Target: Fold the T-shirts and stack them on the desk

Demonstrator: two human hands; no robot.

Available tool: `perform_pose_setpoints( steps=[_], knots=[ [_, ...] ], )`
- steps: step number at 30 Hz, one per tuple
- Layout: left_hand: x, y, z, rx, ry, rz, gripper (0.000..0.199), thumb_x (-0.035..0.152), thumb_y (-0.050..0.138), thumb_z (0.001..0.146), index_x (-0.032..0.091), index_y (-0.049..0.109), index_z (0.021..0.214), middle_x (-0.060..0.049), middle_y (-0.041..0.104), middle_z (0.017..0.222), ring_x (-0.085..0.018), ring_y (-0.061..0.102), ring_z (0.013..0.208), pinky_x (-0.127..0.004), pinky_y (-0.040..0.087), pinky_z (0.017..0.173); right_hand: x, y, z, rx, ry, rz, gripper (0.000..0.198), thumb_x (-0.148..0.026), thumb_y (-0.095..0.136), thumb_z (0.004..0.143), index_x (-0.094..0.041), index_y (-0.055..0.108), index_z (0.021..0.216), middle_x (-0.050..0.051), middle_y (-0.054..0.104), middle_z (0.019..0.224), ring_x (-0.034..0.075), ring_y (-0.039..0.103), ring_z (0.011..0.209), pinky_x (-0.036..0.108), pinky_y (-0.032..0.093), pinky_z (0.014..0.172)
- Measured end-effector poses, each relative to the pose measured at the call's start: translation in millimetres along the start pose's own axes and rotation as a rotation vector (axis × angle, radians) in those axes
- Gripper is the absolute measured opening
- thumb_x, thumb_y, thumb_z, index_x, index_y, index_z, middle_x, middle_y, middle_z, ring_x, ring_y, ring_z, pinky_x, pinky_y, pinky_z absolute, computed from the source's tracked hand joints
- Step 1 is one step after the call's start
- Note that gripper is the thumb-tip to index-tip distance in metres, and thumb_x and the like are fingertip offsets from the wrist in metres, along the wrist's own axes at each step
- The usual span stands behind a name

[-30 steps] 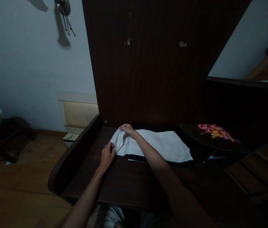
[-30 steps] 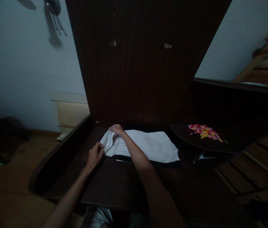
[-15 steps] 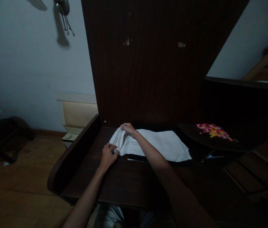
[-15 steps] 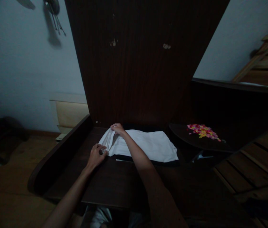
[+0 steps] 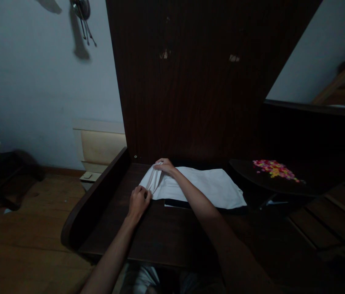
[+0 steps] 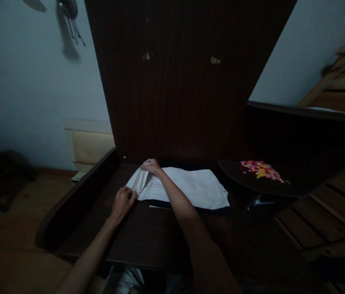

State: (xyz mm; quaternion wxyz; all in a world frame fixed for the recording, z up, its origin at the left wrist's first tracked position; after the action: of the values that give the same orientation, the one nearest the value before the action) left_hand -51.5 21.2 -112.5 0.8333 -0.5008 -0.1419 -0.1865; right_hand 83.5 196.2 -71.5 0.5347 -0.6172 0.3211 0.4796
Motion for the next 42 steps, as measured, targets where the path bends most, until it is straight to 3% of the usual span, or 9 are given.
perform_pose_setpoints(
  steps=[5, 11, 15, 21, 27, 31, 38, 42],
  knots=[
    [-4, 1, -1, 0.040, -0.032, -0.058, 0.022, 0.021, 0.050, 0.084, 0.016, 0.069, 0.096, -0.008, 0.062, 0.087, -0.021, 0.060, 0.084, -0.034, 0.049, 0.082, 2, -1, 3, -0.057, -0.066, 0.006, 0.041, -0.006, 0.074, 0.051, -0.018, 0.069, 0.090, -0.003, 0.065, 0.075, 0.011, 0.059, 0.067, 0.021, 0.048, 0.062],
    [-8, 5, 0, 0.065, -0.099, -0.125, 0.037, 0.014, 0.053, 0.075, 0.016, 0.063, 0.111, -0.009, 0.061, 0.101, -0.023, 0.061, 0.095, -0.036, 0.049, 0.090, 3, -3, 4, -0.082, -0.092, 0.026, 0.050, 0.004, 0.059, 0.048, -0.017, 0.069, 0.092, -0.004, 0.065, 0.078, 0.013, 0.060, 0.072, 0.020, 0.048, 0.064],
    [-7, 3, 0, 0.107, -0.105, -0.200, 0.037, 0.012, 0.050, 0.075, 0.018, 0.056, 0.111, -0.010, 0.063, 0.104, -0.025, 0.060, 0.102, -0.041, 0.048, 0.093, 5, -1, 4, -0.007, -0.092, 0.048, 0.039, 0.000, 0.053, 0.054, -0.017, 0.069, 0.086, -0.001, 0.067, 0.080, 0.014, 0.061, 0.076, 0.021, 0.048, 0.066],
    [-5, -2, -2, 0.090, -0.171, -0.241, 0.026, 0.012, 0.048, 0.077, 0.020, 0.051, 0.102, -0.008, 0.063, 0.094, -0.023, 0.064, 0.091, -0.039, 0.051, 0.085, 5, -3, 0, 0.044, -0.050, 0.088, 0.024, -0.006, 0.058, 0.061, -0.017, 0.069, 0.079, 0.000, 0.068, 0.082, 0.013, 0.062, 0.076, 0.022, 0.049, 0.069],
    [-5, 4, -1, 0.071, -0.132, -0.293, 0.027, 0.019, 0.054, 0.078, 0.020, 0.050, 0.105, -0.005, 0.064, 0.087, -0.022, 0.065, 0.086, -0.037, 0.052, 0.080, 4, -8, -8, -0.032, -0.045, 0.066, 0.041, -0.003, 0.056, 0.056, -0.018, 0.071, 0.092, -0.002, 0.067, 0.079, 0.009, 0.057, 0.062, 0.018, 0.046, 0.058],
    [-5, 6, -2, 0.072, -0.092, -0.280, 0.030, 0.017, 0.053, 0.077, 0.020, 0.052, 0.107, -0.004, 0.063, 0.086, -0.021, 0.064, 0.083, -0.036, 0.052, 0.079, 4, -7, -12, -0.055, -0.053, -0.036, 0.032, -0.007, 0.065, 0.057, -0.016, 0.072, 0.088, -0.003, 0.062, 0.066, 0.009, 0.053, 0.054, 0.018, 0.043, 0.052],
    [-3, 11, -4, 0.069, -0.069, -0.252, 0.034, 0.011, 0.052, 0.074, 0.020, 0.053, 0.107, -0.006, 0.063, 0.090, -0.021, 0.063, 0.085, -0.037, 0.051, 0.081, 6, -2, -12, 0.052, -0.095, -0.249, 0.024, -0.011, 0.078, 0.052, -0.019, 0.070, 0.074, -0.002, 0.067, 0.072, 0.014, 0.062, 0.070, 0.021, 0.048, 0.062],
    [-4, 12, -5, 0.047, -0.086, -0.255, 0.036, 0.011, 0.052, 0.074, 0.020, 0.053, 0.109, -0.006, 0.062, 0.092, -0.022, 0.062, 0.087, -0.038, 0.051, 0.081, 6, -1, -10, 0.093, -0.101, -0.279, 0.014, -0.009, 0.070, 0.061, -0.021, 0.069, 0.068, -0.001, 0.069, 0.075, 0.016, 0.065, 0.080, 0.023, 0.050, 0.073]
  ],
)
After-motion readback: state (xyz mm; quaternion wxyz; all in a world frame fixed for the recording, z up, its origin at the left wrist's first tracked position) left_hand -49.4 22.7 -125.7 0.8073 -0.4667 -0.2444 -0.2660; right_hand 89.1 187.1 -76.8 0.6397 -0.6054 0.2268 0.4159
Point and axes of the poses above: each hand's wrist, its own z-axis towards the middle knuckle, its own y-axis out of the palm, x = y × z, the point moved 2 cm from there along z, towards the middle knuckle
